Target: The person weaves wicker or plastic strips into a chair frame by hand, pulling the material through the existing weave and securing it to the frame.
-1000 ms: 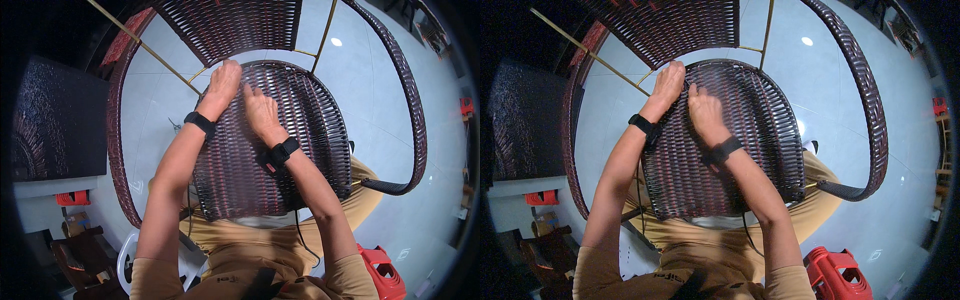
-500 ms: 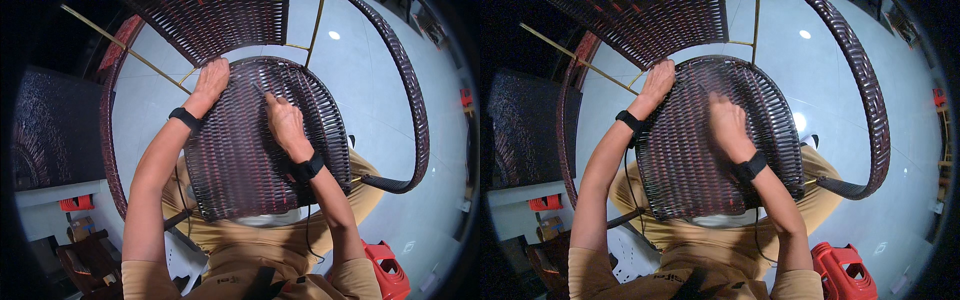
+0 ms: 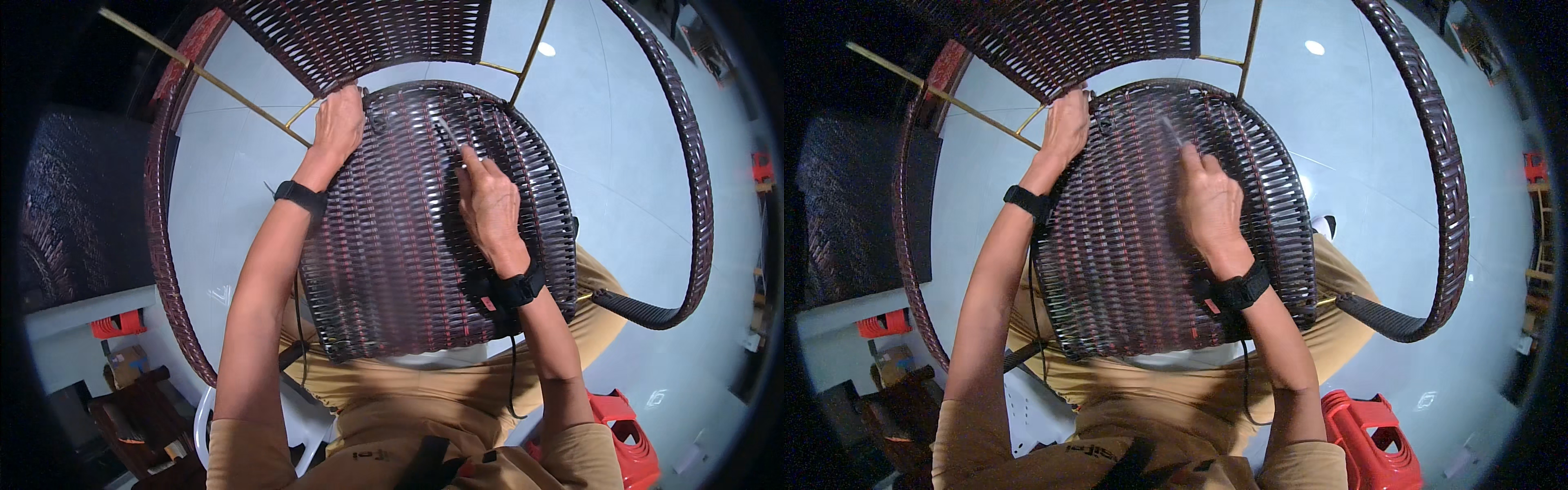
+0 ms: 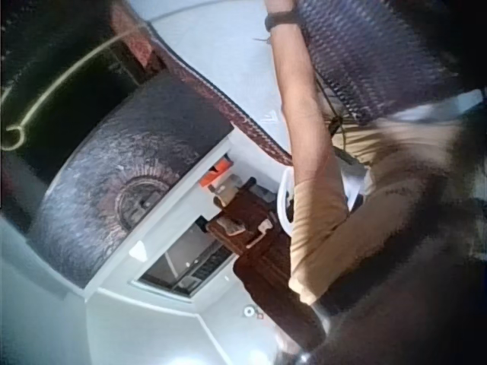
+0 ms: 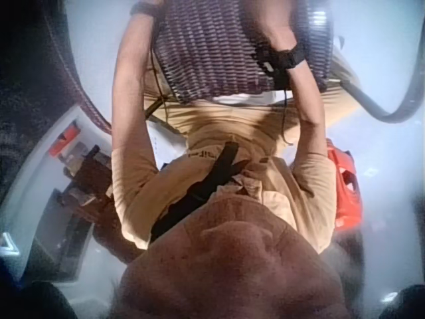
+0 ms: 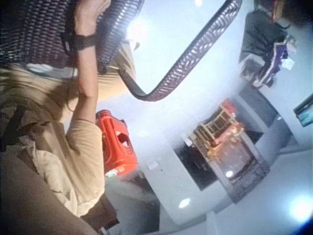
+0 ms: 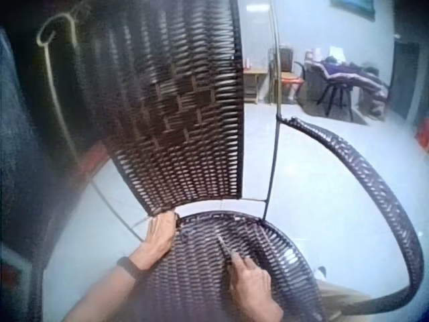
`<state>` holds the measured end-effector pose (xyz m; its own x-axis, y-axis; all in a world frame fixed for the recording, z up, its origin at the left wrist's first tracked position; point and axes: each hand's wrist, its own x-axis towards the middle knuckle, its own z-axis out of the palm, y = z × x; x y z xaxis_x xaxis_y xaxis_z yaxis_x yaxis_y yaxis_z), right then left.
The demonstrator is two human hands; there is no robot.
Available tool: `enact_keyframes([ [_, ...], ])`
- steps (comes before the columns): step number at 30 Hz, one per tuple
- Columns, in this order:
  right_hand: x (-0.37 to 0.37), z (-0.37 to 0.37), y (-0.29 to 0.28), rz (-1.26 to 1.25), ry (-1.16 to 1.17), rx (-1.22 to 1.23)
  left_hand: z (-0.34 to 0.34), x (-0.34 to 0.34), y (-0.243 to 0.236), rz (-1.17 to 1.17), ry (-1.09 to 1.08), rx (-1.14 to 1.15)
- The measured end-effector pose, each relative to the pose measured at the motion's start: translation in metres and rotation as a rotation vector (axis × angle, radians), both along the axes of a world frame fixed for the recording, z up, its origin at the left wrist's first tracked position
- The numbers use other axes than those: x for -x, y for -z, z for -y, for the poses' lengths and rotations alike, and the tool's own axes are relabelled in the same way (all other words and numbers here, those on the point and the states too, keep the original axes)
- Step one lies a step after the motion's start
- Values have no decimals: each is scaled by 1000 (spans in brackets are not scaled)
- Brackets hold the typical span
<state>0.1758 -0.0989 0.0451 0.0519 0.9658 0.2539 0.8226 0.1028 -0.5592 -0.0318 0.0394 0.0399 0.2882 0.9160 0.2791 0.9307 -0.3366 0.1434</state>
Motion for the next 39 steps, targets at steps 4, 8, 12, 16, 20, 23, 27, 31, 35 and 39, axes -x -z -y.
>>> enact_keyframes([
  [4,-10,1,-1,90,43,-10,4,6,4,445,-61,48],
  [8,-10,-1,3,109,22,-42,8,6,-4,602,-172,293],
  [12,-9,-3,8,66,-34,-65,4,11,14,768,-185,230],
  [16,-14,-4,21,14,-75,-175,10,-3,3,726,-292,225],
  [20,-15,-4,23,10,-58,-204,3,-8,10,710,-335,134],
  [23,-15,-2,22,6,-57,-194,-3,-12,6,476,-473,258],
  [27,-11,-1,23,22,-53,-189,-20,-8,12,591,-485,258],
  [31,-12,1,23,56,-27,-170,-40,-14,13,558,-397,419],
  [35,-5,-2,20,83,-41,-160,-78,3,54,556,-285,273],
  [39,-10,-1,24,116,-47,-179,-76,-14,43,400,-84,256],
])
